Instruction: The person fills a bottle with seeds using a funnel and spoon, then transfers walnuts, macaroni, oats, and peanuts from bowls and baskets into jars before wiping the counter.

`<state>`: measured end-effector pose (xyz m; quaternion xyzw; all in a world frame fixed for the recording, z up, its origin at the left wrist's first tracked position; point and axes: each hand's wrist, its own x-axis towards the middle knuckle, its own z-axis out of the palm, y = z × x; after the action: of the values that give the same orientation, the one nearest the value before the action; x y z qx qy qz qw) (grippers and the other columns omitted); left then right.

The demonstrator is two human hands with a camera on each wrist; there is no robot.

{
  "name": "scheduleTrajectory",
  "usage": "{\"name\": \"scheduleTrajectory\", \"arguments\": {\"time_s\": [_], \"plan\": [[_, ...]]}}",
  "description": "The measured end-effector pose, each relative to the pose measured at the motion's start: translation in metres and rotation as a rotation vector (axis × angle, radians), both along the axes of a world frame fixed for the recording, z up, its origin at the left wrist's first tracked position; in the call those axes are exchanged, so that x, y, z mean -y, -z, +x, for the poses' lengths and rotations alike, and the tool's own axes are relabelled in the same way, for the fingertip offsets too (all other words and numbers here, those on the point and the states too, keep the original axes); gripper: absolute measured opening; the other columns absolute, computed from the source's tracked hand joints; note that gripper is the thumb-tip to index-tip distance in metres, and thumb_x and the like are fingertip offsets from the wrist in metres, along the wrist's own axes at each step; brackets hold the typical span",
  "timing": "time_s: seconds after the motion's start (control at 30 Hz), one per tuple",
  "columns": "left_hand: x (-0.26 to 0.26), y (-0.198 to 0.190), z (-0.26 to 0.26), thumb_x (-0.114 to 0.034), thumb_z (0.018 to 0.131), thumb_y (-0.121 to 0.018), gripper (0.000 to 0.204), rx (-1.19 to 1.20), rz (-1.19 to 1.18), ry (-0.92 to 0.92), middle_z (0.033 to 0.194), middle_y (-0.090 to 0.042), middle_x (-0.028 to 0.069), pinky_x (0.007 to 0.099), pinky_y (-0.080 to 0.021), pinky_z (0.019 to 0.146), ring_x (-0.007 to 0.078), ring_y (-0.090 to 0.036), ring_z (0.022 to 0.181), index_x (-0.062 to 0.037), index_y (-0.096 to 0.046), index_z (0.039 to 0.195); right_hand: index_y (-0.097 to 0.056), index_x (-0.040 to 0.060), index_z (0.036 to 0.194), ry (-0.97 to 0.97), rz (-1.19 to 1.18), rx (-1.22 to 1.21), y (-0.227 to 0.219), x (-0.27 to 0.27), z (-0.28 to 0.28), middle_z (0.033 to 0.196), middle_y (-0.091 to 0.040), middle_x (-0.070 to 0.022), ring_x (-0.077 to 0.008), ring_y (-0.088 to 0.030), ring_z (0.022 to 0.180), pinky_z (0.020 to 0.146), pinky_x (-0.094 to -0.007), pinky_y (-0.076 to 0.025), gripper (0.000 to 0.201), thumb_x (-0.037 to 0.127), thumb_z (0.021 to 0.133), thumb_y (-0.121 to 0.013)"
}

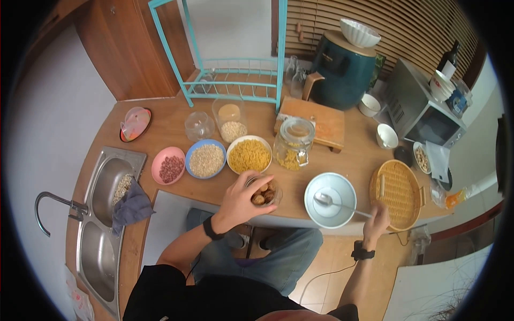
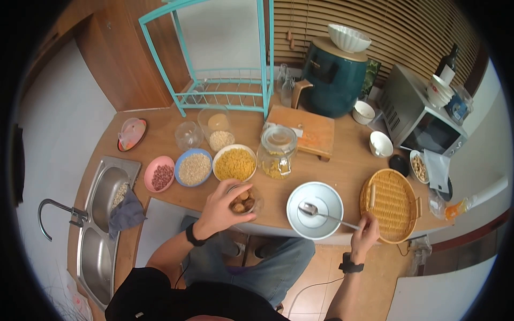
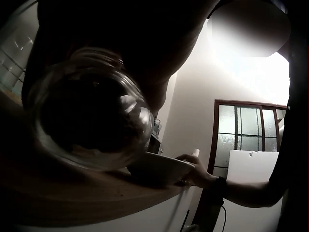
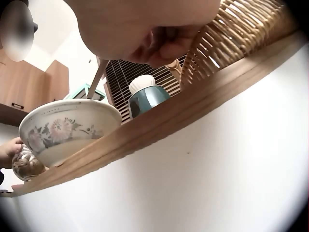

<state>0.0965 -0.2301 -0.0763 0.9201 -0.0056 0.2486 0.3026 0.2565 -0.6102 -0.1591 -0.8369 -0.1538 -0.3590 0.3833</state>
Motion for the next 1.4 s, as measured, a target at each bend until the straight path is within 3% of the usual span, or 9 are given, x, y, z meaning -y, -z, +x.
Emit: {"name": "scheduleTrajectory", "arguments": {"time_s": [0.17,0.23,0.3,0.4,0.63,0.8,1.07,1.2,1.4], "plan": [[-0.054,-0.080,-0.008,-0.027,0.063,-0.087,0.071,0.001,-0.068,0.010,0.119,-0.057,0.0118,0.0362,-0.052,0.086,0.0268,-0.060,0.107,-0.0127,-0.059,0.127,-0.063,-0.0024,0.099,0.018,0.004,-0.095,0.022,-0.006,0.007,0.069,-0.058,-0.0106,-0.0162,-0.053,0.059,0.055,-0.0291,-0.042,0.011,-0.001,0.090,-0.056],[-0.083,-0.127,-0.002,-0.023,0.066,-0.086,0.070,-0.006,0.084,-0.055,0.122,-0.057,0.0112,0.0350,-0.050,0.091,0.0250,-0.058,0.113,-0.0105,-0.058,0.128,-0.063,-0.0028,0.099,0.026,0.034,-0.096,0.030,-0.013,0.008,0.069,-0.059,-0.0111,-0.0158,-0.054,0.060,0.056,-0.0289,-0.043,0.013,0.000,0.090,-0.055],[-0.122,-0.150,0.018,-0.021,0.069,-0.085,0.069,0.004,-0.099,-0.081,0.123,-0.057,0.0105,0.0352,-0.048,0.097,0.0243,-0.055,0.117,-0.0082,-0.056,0.130,-0.063,-0.0029,0.099,0.041,0.093,-0.144,0.044,-0.020,0.014,0.073,-0.063,-0.0114,-0.0151,-0.056,0.065,0.059,-0.0277,-0.046,0.013,0.001,0.091,-0.054],[-0.186,-0.179,0.076,-0.024,0.074,-0.082,0.066,0.066,0.008,-0.102,0.123,-0.057,0.0113,0.0362,-0.046,0.099,0.0238,-0.055,0.118,-0.0049,-0.054,0.131,-0.063,-0.0030,0.098,0.117,0.147,-0.219,0.034,-0.026,0.010,0.070,-0.059,-0.0075,-0.0133,-0.051,0.060,0.055,-0.0269,-0.042,0.013,0.001,0.092,-0.052],[-0.307,-0.139,0.233,-0.050,0.076,-0.077,0.077,-0.165,0.249,-0.352,0.124,-0.054,0.0221,0.0406,-0.046,0.100,0.0335,-0.055,0.118,-0.0069,-0.051,0.134,-0.061,-0.0027,0.093,0.155,0.100,-0.206,0.033,-0.026,0.016,0.067,-0.052,-0.0039,-0.0105,-0.042,0.055,0.050,-0.0255,-0.034,0.009,-0.001,0.091,-0.052],[-0.349,-0.089,0.293,-0.052,0.075,-0.077,0.083,-0.209,0.307,-0.446,0.123,-0.055,0.0262,0.0408,-0.049,0.094,0.0341,-0.058,0.113,-0.0022,-0.048,0.135,-0.060,-0.0049,0.090,0.205,0.023,-0.243,0.039,-0.021,0.018,0.064,-0.055,-0.0148,-0.0219,-0.049,0.052,0.051,-0.0340,-0.040,0.010,-0.004,0.084,-0.052],[-0.381,-0.056,0.336,-0.045,0.078,-0.078,0.089,-0.310,0.201,-0.304,0.122,-0.055,0.0283,0.0401,-0.047,0.096,0.0330,-0.056,0.115,0.0033,-0.037,0.139,-0.060,-0.0033,0.091,0.209,-0.004,-0.269,0.043,-0.019,0.016,0.072,-0.059,-0.0155,-0.0231,-0.055,0.063,0.061,-0.0336,-0.045,0.012,-0.002,0.089,-0.047],[-0.381,-0.046,0.348,-0.055,0.073,-0.078,0.099,-0.348,0.198,-0.267,0.129,-0.044,0.0371,0.0416,-0.043,0.103,0.0438,-0.052,0.118,-0.0034,-0.031,0.144,-0.060,-0.0033,0.090,0.213,-0.023,-0.220,0.048,-0.018,0.018,0.072,-0.059,-0.0155,-0.0223,-0.054,0.062,0.060,-0.0333,-0.045,0.013,-0.002,0.088,-0.047],[-0.386,-0.047,0.343,-0.063,0.071,-0.076,0.111,-0.421,0.209,-0.234,0.137,-0.041,0.0352,0.0431,-0.041,0.106,0.0431,-0.049,0.124,0.0006,-0.026,0.147,-0.062,-0.0038,0.089,0.245,-0.010,-0.237,0.043,-0.024,0.019,0.070,-0.060,-0.0184,-0.0281,-0.056,0.059,0.058,-0.0363,-0.046,0.014,-0.004,0.085,-0.048]]}}
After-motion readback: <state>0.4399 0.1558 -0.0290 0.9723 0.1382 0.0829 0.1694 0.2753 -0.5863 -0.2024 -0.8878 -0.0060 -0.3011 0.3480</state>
